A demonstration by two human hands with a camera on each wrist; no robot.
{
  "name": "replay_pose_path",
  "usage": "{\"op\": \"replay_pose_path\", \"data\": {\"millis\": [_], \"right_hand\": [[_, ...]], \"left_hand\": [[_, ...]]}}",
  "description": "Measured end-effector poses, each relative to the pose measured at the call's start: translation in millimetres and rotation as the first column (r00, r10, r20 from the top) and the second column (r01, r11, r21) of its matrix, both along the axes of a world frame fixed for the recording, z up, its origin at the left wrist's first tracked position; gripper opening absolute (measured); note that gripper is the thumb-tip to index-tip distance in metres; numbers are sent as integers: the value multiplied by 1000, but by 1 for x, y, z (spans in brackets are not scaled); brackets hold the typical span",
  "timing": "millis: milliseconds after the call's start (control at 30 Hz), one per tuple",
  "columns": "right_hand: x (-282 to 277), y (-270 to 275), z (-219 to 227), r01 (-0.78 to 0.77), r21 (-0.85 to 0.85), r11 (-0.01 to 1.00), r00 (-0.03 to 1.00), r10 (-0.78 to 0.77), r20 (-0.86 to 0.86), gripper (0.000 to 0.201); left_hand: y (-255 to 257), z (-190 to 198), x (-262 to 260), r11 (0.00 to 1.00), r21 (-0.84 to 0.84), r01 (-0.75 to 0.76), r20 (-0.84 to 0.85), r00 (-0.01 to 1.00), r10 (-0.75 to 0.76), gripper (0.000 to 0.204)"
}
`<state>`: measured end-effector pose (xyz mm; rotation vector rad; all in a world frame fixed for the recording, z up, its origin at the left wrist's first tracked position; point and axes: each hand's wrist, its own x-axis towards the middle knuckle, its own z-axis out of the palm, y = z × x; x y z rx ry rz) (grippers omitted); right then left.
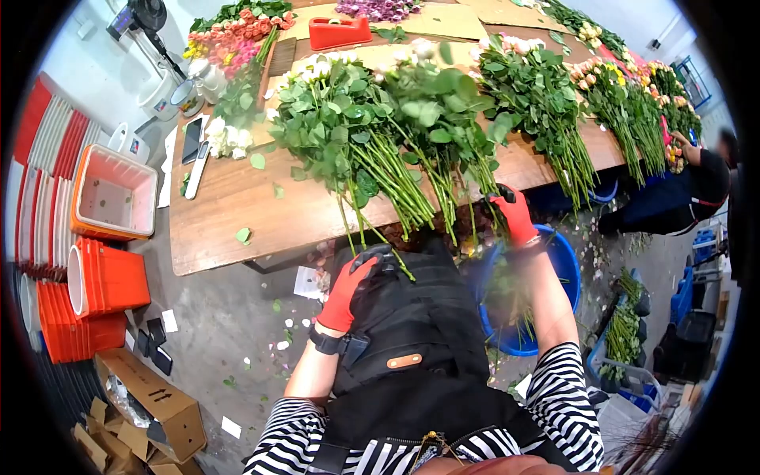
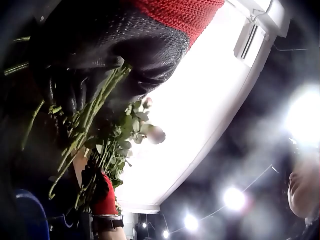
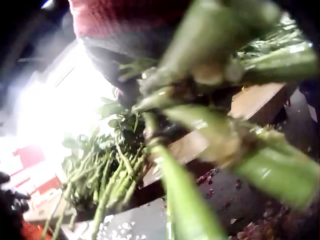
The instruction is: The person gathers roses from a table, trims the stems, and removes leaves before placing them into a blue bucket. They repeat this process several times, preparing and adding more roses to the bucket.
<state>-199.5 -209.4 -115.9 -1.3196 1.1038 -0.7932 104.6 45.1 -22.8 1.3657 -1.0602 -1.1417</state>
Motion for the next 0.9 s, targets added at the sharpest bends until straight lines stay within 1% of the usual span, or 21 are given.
{"op": "replay_pose_path", "data": {"millis": [33,67,133,167,200,267,300,400,433,533,567,667,733,767,833,867,900], "right_hand": [[1,8,10,-20,-9,1000,1000,20,-7,22],[-2,7,5,-41,-8,999,999,41,-36,22],[-16,2,-19,-80,-1,997,993,80,-91,22],[-22,-4,-34,-78,-134,988,963,40,-266,23],[-20,-3,-32,-29,-189,982,944,-35,-328,22],[-16,-1,-28,53,-302,952,880,-187,-436,21],[-15,0,-23,39,-342,939,866,-202,-458,21],[-12,5,-24,186,-410,893,919,-306,-249,24],[-15,5,-17,123,-392,912,936,-238,-260,31],[-7,24,-7,247,-599,761,832,-483,-271,33],[-9,24,-2,163,-660,733,772,-512,-377,35],[-19,22,-12,185,-679,710,738,-557,-381,36],[-20,28,7,277,-507,816,824,-473,-313,38],[-20,32,13,307,-409,859,860,-435,-268,38],[-33,36,-8,271,-472,839,848,-440,-295,39],[-41,41,-20,248,-502,829,844,-439,-309,39],[-38,55,-13,241,-575,782,848,-458,-267,38]], "left_hand": [[0,0,-1,1000,-12,-1,14,1000,1,34],[-1,1,-1,1000,-24,-2,29,1000,2,34],[-1,-8,-1,999,-46,9,23,1000,-8,34],[-2,-12,-1,999,-47,17,11,1000,-16,33],[-3,-16,-1,999,-27,26,-24,999,-26,33],[-2,-16,-1,999,-20,43,-39,998,-43,33],[-2,-14,-2,998,-35,51,-18,998,-52,33],[-1,-13,-3,998,-53,42,-45,998,-44,33],[0,-15,-2,997,-56,50,-67,996,-53,34],[2,-21,-1,993,-64,98,-110,988,-105,43],[1,-22,-1,992,-61,114,-114,986,-120,46],[-2,-24,-1,992,-33,122,-116,985,-125,43],[-3,-35,-1,993,-25,112,-166,979,-114,40],[-7,-40,-1,994,32,103,-300,950,-88,38],[-20,-43,-3,984,143,102,-543,840,-8,35],[-22,-37,-4,993,93,75,-498,867,-19,36],[-23,-22,-6,998,42,48,-452,892,-24,36]]}}
